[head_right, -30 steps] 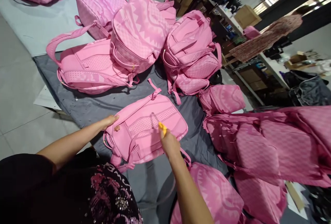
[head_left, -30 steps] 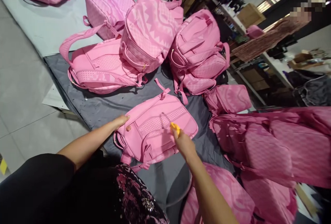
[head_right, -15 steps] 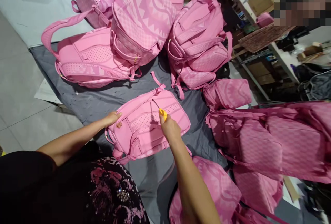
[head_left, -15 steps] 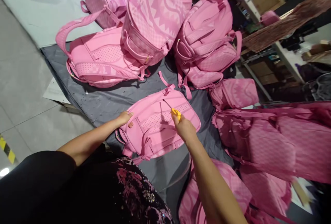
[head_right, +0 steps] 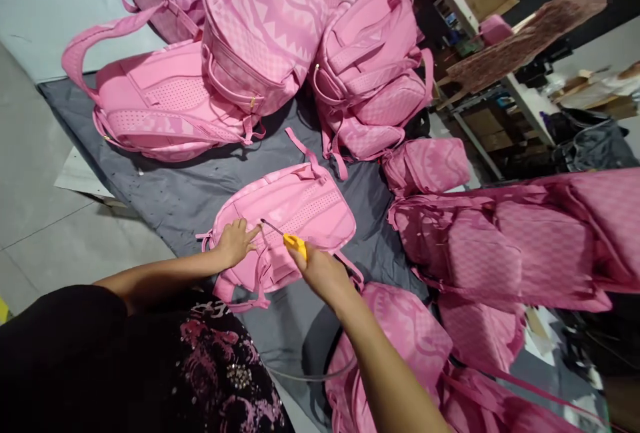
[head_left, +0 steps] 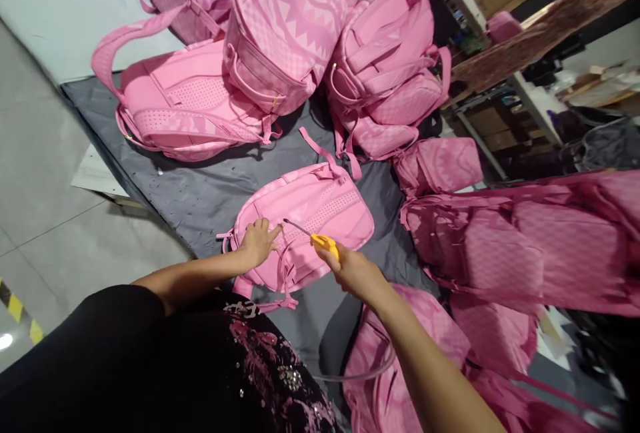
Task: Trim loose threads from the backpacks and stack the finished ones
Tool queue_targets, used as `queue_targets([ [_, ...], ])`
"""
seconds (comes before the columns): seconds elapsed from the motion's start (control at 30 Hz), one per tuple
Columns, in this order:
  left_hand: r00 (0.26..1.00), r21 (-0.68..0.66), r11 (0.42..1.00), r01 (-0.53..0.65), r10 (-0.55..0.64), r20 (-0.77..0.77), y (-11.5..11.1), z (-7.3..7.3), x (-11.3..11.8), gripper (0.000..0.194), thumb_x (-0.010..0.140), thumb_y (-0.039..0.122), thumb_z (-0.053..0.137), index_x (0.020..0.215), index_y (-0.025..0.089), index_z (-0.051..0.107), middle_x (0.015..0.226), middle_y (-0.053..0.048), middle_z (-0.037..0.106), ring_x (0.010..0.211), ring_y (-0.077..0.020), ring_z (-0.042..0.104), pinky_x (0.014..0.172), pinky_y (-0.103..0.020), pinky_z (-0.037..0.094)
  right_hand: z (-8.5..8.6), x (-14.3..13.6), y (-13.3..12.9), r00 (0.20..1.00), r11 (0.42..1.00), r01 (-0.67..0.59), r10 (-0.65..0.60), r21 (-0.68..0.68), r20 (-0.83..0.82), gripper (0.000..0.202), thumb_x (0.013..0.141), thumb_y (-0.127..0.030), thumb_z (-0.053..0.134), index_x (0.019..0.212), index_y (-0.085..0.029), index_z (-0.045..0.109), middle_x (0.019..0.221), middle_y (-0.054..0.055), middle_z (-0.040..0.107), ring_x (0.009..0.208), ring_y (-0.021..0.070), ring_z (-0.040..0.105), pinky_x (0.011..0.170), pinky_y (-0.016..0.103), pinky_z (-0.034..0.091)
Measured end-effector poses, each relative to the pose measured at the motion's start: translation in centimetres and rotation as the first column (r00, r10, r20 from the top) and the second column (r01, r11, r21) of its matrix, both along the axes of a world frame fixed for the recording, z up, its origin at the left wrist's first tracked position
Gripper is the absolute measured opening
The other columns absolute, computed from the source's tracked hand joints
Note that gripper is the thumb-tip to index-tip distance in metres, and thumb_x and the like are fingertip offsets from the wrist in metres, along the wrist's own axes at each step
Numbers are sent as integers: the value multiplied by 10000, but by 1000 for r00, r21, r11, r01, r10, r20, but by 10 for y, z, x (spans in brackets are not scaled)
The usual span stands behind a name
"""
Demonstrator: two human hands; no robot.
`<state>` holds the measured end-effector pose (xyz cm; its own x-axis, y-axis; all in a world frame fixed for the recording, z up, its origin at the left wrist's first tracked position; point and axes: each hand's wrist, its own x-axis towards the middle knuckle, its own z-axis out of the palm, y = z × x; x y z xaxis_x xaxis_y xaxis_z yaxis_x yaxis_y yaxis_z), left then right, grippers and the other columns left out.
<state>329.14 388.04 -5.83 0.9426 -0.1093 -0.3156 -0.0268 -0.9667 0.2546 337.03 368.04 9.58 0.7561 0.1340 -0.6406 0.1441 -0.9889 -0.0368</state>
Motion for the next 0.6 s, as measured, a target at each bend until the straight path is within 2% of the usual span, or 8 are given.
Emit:
queue_targets([
  [0.13,1000,33,999,11,-11,11,-6,-12,4,671,911,502,526,1521,305,331,1193,-189,499,1061,-330,467,805,-407,406,-2,-4,-16,953,945,221,-157,-242,257,614,1002,-577,195,1227,-128,548,1049,207,690,990,311,673,733,338,468],
  [0.2,1000,50,999,17,-18,18,-5,-16,5,658,918,498,515,1522,316,325,1192,-181,496,1060,-325,458,806,-400,398,-1,-15,-17,973,965,160,-120,-206,195,598,999,-582,224,1240,-140,548,1030,194,701,974,308,680,740,339,471],
  [0.3,999,79,997,17,-20,34,-4,-15,4,650,933,475,491,1531,302,304,1207,-187,492,1068,-326,452,816,-403,393,-1,-35,-14,993,997,-66,63,-26,-101,558,970,-630,317,1172,-196,604,987,140,722,944,282,690,729,311,476],
  [0.33,999,80,997,13,-16,38,-3,-14,4,651,934,470,490,1533,295,303,1212,-190,493,1074,-328,453,824,-407,393,-1,-39,-15,993,997,-67,64,-29,-100,557,972,-627,318,1165,-193,609,995,141,721,951,277,688,731,307,479],
  [0.43,1000,49,999,-11,9,27,0,-7,5,654,922,461,515,1523,281,330,1222,-196,511,1105,-338,468,864,-427,397,-4,-45,-29,983,975,113,-82,-189,164,573,1006,-565,263,1200,-131,585,1026,189,706,960,272,685,741,307,489],
  [0.47,999,31,999,-27,26,24,-1,-3,4,645,919,450,523,1514,272,350,1250,-202,511,1140,-347,467,893,-443,395,-6,-46,-36,978,973,140,-107,-184,176,571,1009,-556,267,1206,-123,582,1007,188,709,926,261,692,728,299,493],
  [0.53,997,-5,998,-63,63,45,-7,9,-1,612,927,399,515,1501,237,378,1395,-222,445,1281,-378,401,995,-499,349,-9,-45,-53,994,993,109,-110,-44,-17,561,992,-584,316,1222,-147,582,914,137,726,801,224,702,668,267,497],
  [0.6,992,-60,997,-42,48,114,-23,23,-15,602,936,348,493,1504,191,367,1550,-222,284,1425,-389,243,1106,-548,233,-10,-38,-70,972,987,127,-104,97,-212,572,972,-620,339,1239,-174,578,813,88,725,683,194,688,604,243,489],
])
